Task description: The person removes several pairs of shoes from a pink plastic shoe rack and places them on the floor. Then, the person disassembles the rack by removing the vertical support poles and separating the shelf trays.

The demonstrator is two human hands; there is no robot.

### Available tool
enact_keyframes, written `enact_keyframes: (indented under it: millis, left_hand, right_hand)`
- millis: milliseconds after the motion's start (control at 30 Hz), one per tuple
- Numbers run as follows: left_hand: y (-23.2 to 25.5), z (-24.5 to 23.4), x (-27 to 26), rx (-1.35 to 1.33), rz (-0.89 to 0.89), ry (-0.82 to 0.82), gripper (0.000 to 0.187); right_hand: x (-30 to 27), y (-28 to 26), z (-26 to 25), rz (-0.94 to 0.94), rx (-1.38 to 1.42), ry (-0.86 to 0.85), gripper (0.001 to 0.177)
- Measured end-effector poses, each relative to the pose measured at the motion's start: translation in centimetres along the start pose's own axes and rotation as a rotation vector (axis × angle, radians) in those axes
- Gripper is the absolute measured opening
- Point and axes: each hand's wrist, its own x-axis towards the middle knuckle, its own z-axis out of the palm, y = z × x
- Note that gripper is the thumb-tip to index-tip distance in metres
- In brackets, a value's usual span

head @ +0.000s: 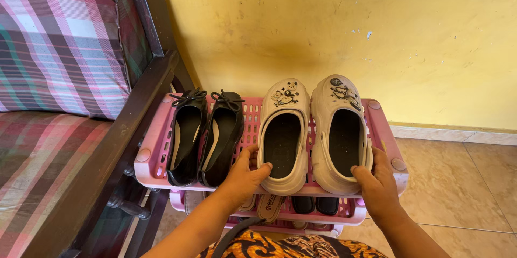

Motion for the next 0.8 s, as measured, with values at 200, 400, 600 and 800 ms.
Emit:
enact_keyframes:
  millis: [200, 400, 600, 800]
  left_hand:
    - [0.8, 0.2, -0.5, 0.001, -0.034, 0.008, 0.069]
    - [2.0, 0.3, -1.2, 0.077, -0.061, 0.027, 0.072]
    - [2.5, 0.4, -1.4, 0.165, -0.071, 0.073, 0.080]
    - [3.2, 0.8, 0.0, 0.075, -0.135, 0.035, 0.075]
  right_hand:
    - [-0.1, -0.1, -0.1, 0.030, -0.024, 0.020, 0.057]
    - [0.0, 0.1, 0.1, -0.029, -0.056, 0.020, 0.053]
    - [0.0, -2.0, 1.2, 0.048, -0.178, 0.044, 0.060]
    - [0.8, -5.6, 1.2, 0.446, -0.171, 0.053, 0.076]
